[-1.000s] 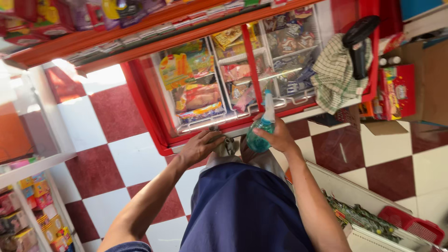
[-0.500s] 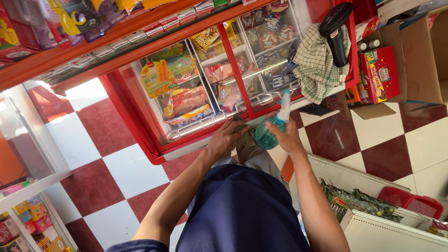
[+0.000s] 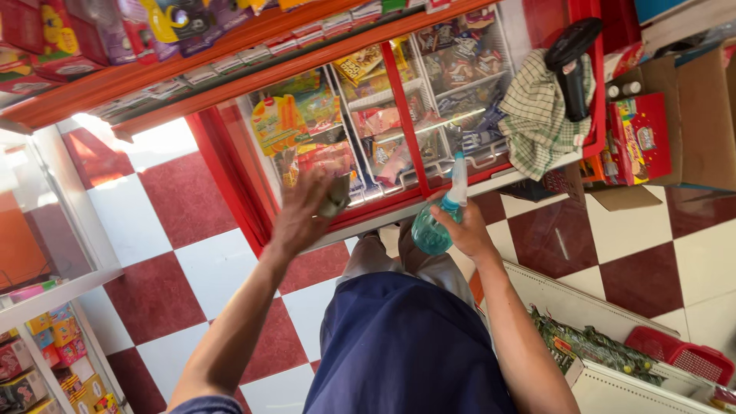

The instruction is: The person scans various retail items including snack boxes and tubes with a handheld scanner, places them into a cardboard box, and then uses a spray bottle and a cloth to wipe down the glass top of a display freezer.

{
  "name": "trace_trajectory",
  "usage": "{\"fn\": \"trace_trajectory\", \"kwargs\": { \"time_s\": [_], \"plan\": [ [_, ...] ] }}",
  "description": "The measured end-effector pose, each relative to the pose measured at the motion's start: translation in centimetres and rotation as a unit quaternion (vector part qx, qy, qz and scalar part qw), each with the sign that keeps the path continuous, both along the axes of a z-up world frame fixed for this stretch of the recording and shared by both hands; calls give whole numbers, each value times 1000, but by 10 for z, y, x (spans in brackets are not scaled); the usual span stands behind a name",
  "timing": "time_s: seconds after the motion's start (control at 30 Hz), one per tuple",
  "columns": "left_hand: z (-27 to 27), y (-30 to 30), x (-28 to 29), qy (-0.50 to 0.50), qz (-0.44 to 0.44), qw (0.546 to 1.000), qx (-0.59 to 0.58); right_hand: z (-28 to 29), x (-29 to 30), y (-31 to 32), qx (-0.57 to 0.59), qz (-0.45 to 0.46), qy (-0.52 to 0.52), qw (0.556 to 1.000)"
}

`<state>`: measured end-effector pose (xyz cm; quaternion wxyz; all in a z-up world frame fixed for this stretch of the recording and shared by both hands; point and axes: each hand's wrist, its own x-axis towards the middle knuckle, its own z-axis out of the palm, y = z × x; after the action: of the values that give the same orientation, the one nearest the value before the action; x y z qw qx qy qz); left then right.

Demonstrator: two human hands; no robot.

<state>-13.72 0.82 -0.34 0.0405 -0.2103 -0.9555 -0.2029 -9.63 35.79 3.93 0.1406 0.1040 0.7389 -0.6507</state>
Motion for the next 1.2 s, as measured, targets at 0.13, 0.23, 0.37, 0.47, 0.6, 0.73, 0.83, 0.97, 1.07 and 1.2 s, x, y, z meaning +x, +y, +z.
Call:
{"fn": "trace_trajectory", "kwargs": {
  "time_s": [0.13, 0.23, 0.37, 0.47, 0.6, 0.73, 0.83, 0.97, 1.07, 1.2],
  "plan": [
    [-14, 57, -4, -219, -108, 970, 11, 1, 0, -4, 12, 14, 2, 1000],
    [-27, 120, -16, -77, -130, 988, 16, 1, -1, -6, 5, 25, 13, 1000],
    [-31, 154, -25, -28, -98, 992, 68, 0, 0, -3, 0, 18, 21, 1000],
    [-36, 143, -22, -31, -129, 986, 97, -9, 1, -2, -18, 3, -10, 1000],
    [-49, 119, -5, 31, -168, 981, -86, -14, -1, 1, 18, 18, -11, 1000],
    [-54, 80, 1, -47, -271, 961, 15, -18, -11, -3, -6, 32, 5, 999],
    [-54, 79, -24, -87, -283, 954, 52, -19, -19, -8, 8, 45, -75, 996],
    [-40, 80, -115, -165, -59, 956, 235, -14, -30, -8, 21, 78, -51, 995],
    [-29, 83, -170, 120, 8, 986, 114, -12, -38, -5, 36, 93, -46, 994],
    [-32, 103, -173, 134, 45, 985, 99, -14, -51, -4, 31, 51, -47, 997]
  ]
}}
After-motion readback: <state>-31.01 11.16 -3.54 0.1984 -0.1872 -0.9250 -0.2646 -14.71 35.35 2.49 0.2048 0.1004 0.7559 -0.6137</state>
